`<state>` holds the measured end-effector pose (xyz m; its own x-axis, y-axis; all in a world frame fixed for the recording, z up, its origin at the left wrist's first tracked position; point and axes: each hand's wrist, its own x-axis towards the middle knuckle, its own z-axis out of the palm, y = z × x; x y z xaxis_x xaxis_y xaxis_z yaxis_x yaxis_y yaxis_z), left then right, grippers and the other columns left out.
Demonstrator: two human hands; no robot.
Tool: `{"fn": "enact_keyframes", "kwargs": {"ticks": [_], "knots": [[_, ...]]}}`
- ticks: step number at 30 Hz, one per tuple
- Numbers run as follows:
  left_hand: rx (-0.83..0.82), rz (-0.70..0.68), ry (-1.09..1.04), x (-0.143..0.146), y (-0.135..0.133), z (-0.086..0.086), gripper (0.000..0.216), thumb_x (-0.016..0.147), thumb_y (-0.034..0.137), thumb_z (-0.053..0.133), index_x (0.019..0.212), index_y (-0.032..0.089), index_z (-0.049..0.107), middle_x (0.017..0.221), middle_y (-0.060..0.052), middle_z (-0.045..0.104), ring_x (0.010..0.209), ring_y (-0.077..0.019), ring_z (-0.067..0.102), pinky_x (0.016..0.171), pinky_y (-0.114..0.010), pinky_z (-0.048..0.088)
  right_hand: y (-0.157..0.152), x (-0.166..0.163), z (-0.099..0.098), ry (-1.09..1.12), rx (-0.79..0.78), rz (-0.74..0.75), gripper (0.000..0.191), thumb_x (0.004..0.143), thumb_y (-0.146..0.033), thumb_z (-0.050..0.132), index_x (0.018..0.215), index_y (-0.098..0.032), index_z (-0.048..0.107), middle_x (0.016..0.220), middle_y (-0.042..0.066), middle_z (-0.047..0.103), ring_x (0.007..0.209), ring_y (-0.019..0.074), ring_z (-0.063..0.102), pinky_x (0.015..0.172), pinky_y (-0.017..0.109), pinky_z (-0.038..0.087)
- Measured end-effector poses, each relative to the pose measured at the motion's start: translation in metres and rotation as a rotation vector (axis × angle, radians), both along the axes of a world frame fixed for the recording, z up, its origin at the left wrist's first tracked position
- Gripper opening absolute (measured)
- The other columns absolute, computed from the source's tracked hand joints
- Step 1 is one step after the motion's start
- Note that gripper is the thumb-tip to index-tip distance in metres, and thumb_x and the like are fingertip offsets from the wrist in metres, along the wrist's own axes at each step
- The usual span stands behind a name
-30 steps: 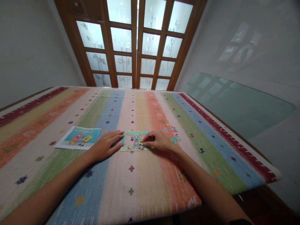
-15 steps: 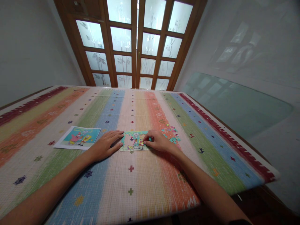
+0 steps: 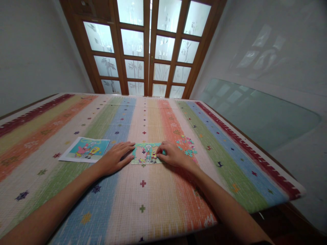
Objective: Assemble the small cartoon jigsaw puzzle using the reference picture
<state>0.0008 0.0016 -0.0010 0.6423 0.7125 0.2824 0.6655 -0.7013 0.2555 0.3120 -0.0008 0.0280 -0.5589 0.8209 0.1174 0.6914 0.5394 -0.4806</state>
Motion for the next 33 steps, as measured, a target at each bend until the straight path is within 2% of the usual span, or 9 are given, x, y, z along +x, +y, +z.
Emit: {"fn": "enact_keyframes", "kwargs": {"ticks": [8,12,16,19,22,25,28,31,33], "knots": [[0.002,0.003,0.003,0.000,0.000,0.001,0.046,0.105,0.051,0.040,0.133,0.020,0.061,0.144,-0.013,0.061,0.136,-0.0294,0.054,0.115,-0.049,0.040,0.000,0.000,0.001,0.010,-0.029,0.005,0.004,0.088,-0.012,0.075,0.089,-0.016,0.077,0.086,0.006,0.064,0.088,0.0196,0.056,0.081,0.030,0.041],[0.006,0.006,0.013,0.000,0.000,0.000,0.045,0.106,0.050,0.040,0.133,0.020,0.060,0.145,-0.012,0.060,0.137,-0.0286,0.053,0.116,-0.049,0.039,0.005,0.005,0.004,0.101,-0.069,-0.004,0.007,0.087,-0.011,0.074,0.091,-0.016,0.077,0.088,0.006,0.065,0.084,0.0173,0.056,0.078,0.028,0.042],[-0.006,0.001,0.013,-0.001,0.001,-0.001,0.045,0.106,0.051,0.040,0.133,0.021,0.060,0.146,-0.012,0.060,0.137,-0.0287,0.053,0.116,-0.050,0.038,0.019,0.028,0.011,0.267,-0.025,-0.161,0.016,0.084,-0.011,0.064,0.092,-0.017,0.076,0.084,0.004,0.066,0.073,0.0143,0.054,0.070,0.025,0.042],[-0.008,0.007,0.009,0.000,0.001,-0.001,0.046,0.105,0.053,0.040,0.133,0.021,0.060,0.146,-0.012,0.060,0.137,-0.0291,0.053,0.117,-0.051,0.038,0.031,0.057,0.018,0.363,0.029,-0.303,0.017,0.082,-0.021,0.061,0.088,-0.017,0.076,0.081,0.004,0.067,0.067,0.0142,0.051,0.065,0.025,0.040],[-0.011,0.017,0.004,0.001,0.001,0.000,0.048,0.105,0.054,0.040,0.132,0.021,0.060,0.145,-0.012,0.061,0.136,-0.0291,0.054,0.116,-0.051,0.038,0.039,0.089,0.023,0.409,0.068,-0.458,0.022,0.080,-0.029,0.059,0.086,-0.017,0.076,0.081,0.005,0.069,0.068,0.0160,0.053,0.066,0.026,0.043],[-0.015,0.019,0.002,0.001,0.001,0.001,0.047,0.104,0.055,0.040,0.131,0.023,0.061,0.145,-0.011,0.061,0.135,-0.0287,0.055,0.116,-0.050,0.039,0.043,0.118,0.024,0.350,0.101,-0.599,0.024,0.075,-0.031,0.059,0.083,-0.017,0.076,0.076,0.006,0.068,0.068,0.0175,0.054,0.065,0.027,0.043],[-0.008,0.019,0.003,0.001,0.001,0.002,0.047,0.104,0.056,0.040,0.129,0.023,0.061,0.144,-0.011,0.062,0.135,-0.0288,0.055,0.116,-0.049,0.039,0.044,0.139,0.023,0.213,0.066,-0.696,0.022,0.072,-0.028,0.060,0.081,-0.016,0.077,0.067,0.004,0.064,0.064,0.0175,0.054,0.062,0.027,0.042],[-0.004,0.022,0.000,0.001,0.001,0.002,0.046,0.104,0.056,0.040,0.128,0.022,0.060,0.144,-0.011,0.062,0.134,-0.0286,0.056,0.115,-0.049,0.040,0.042,0.152,0.021,0.090,-0.042,-0.696,0.018,0.070,-0.024,0.063,0.076,-0.016,0.076,0.062,0.003,0.062,0.061,0.0170,0.055,0.061,0.027,0.041],[-0.009,0.025,-0.008,0.001,0.000,0.002,0.044,0.104,0.055,0.041,0.127,0.022,0.060,0.144,-0.011,0.062,0.133,-0.0288,0.057,0.114,-0.049,0.041,0.042,0.159,0.019,0.052,-0.147,-0.616,0.015,0.069,-0.026,0.066,0.074,-0.016,0.076,0.063,0.003,0.063,0.060,0.0167,0.056,0.060,0.026,0.041]]}}
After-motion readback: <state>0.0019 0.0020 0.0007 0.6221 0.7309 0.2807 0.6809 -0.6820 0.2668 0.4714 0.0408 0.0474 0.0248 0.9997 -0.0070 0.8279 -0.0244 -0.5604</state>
